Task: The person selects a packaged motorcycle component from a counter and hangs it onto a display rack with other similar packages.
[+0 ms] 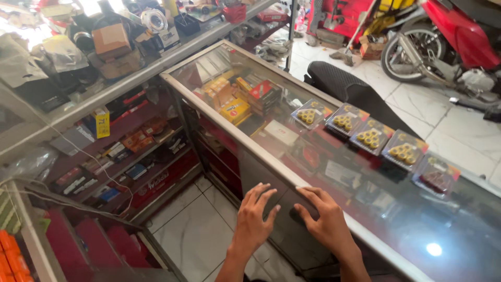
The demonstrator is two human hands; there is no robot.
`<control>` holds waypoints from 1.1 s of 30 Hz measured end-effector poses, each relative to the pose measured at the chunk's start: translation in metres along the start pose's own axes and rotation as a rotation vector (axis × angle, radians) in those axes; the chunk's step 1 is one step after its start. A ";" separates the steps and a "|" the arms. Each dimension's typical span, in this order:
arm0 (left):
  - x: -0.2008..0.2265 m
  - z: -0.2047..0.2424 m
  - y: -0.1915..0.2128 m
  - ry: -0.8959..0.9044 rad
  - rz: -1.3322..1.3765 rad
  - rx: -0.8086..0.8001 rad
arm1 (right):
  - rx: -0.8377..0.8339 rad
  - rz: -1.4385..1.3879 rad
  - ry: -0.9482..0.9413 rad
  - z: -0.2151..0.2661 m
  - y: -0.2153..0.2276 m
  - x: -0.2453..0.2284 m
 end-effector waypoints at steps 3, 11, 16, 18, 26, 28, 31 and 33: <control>-0.022 -0.006 0.021 0.036 0.016 -0.023 | -0.002 -0.024 0.012 -0.014 -0.022 -0.019; -0.068 -0.023 0.038 0.086 0.115 -0.069 | -0.051 0.002 -0.145 -0.035 -0.045 -0.029; -0.079 -0.049 0.035 0.050 0.126 -0.114 | -0.028 0.053 -0.154 -0.062 -0.047 -0.023; -0.082 -0.061 0.034 0.012 0.110 -0.118 | -0.021 0.049 -0.168 -0.075 -0.050 -0.017; -0.072 -0.131 0.031 -0.184 0.074 -0.181 | 0.118 -0.004 -0.190 -0.114 -0.032 -0.001; -0.069 -0.151 0.027 -0.226 0.077 -0.204 | 0.160 0.005 -0.185 -0.125 -0.025 0.007; -0.065 -0.170 0.020 -0.273 0.083 -0.232 | 0.206 0.028 -0.172 -0.132 -0.018 0.013; -0.061 -0.181 0.015 -0.318 0.092 -0.232 | 0.217 0.035 -0.201 -0.132 -0.014 0.017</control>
Point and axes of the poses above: each hand's wrist, its own z-axis away from the middle knuckle, its own y-axis out of the back of the hand, x = y × z, the point moved 6 cm from there along -z, towards the middle knuckle, and after that the axes turned 10 degrees about -x, right-handed, at the moved point
